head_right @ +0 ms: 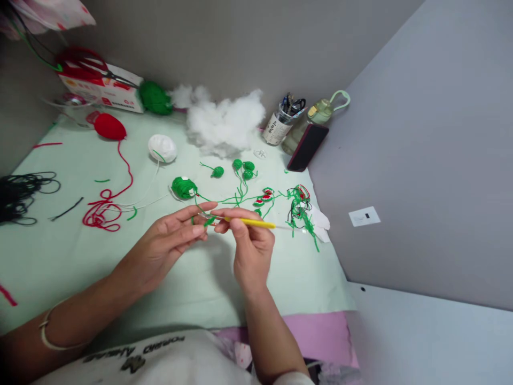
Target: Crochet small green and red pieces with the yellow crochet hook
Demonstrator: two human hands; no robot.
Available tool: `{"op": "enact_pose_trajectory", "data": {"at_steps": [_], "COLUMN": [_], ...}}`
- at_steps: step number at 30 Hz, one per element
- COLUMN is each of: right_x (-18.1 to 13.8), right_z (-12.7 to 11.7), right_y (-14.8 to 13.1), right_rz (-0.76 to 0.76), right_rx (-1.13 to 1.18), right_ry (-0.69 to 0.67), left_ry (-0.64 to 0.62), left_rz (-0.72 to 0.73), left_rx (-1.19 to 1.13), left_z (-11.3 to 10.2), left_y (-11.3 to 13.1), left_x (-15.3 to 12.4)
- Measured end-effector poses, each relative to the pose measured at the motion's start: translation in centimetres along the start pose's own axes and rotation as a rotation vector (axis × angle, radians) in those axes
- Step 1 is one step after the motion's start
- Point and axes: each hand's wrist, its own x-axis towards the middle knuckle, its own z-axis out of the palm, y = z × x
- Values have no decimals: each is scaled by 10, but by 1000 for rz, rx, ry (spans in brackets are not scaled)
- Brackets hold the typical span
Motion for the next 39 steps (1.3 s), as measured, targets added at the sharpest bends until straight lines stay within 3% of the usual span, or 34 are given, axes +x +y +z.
{"op": "enact_pose_trajectory", "data": {"at_steps": [3, 6, 17, 22, 27, 31, 34, 39], "right_x": [8, 11, 7, 1, -8, -13, -11, -2], "right_z": [-4, -5, -8, -6, -4, -5, -5, 0], "right_y": [-4, -5, -7, -10, -8, -2, 0, -2], "right_rz": [187, 254, 168, 1, -303, -588, -542, -212], "right_rx": [187, 221, 60, -115, -432, -834, -682, -185], "right_ry": [-45, -41, -79, -68, -163, -217, -144, -19], "left_ry": [-19, -27, 2, 46, 113, 42, 4, 19], "left_rz": [-4, 15, 31, 104, 175, 17, -94, -6], "left_rx": [12, 34, 111, 190, 155, -49, -153, -95], "left_z": [-1, -2, -8, -11, -8, -6, -9, -9], "left_y": [3, 4, 5, 1, 0, 2, 2, 2], "left_x": [-1, -1, 1, 1, 0, 2, 5, 6]}}
